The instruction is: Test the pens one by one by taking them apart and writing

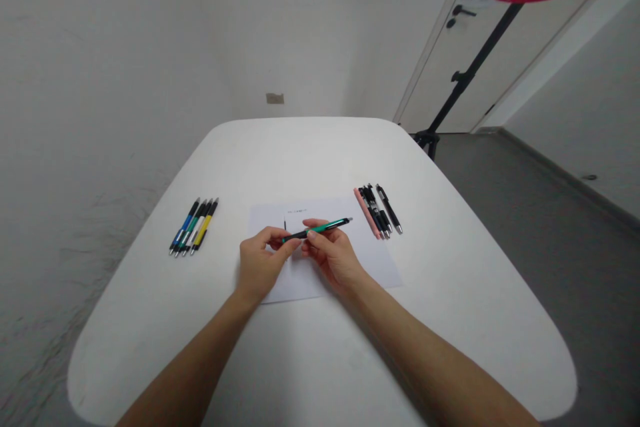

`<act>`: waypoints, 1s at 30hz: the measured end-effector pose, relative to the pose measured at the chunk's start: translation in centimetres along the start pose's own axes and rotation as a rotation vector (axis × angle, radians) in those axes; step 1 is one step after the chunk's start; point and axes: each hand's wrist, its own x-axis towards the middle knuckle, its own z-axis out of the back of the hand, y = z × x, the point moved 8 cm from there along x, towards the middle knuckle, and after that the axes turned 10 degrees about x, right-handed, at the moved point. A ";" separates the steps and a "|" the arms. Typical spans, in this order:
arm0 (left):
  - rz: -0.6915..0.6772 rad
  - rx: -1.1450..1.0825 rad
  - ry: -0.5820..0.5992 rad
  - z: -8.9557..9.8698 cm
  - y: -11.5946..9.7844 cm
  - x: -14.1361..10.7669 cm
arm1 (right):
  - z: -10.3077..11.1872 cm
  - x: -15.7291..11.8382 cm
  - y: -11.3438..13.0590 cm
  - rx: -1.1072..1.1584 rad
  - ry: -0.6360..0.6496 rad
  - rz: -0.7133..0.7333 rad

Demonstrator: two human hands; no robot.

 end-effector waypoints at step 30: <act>-0.440 1.044 0.292 -3.1 -2.5 -1.8 | 2.3 0.8 1.5 0.135 -0.198 0.053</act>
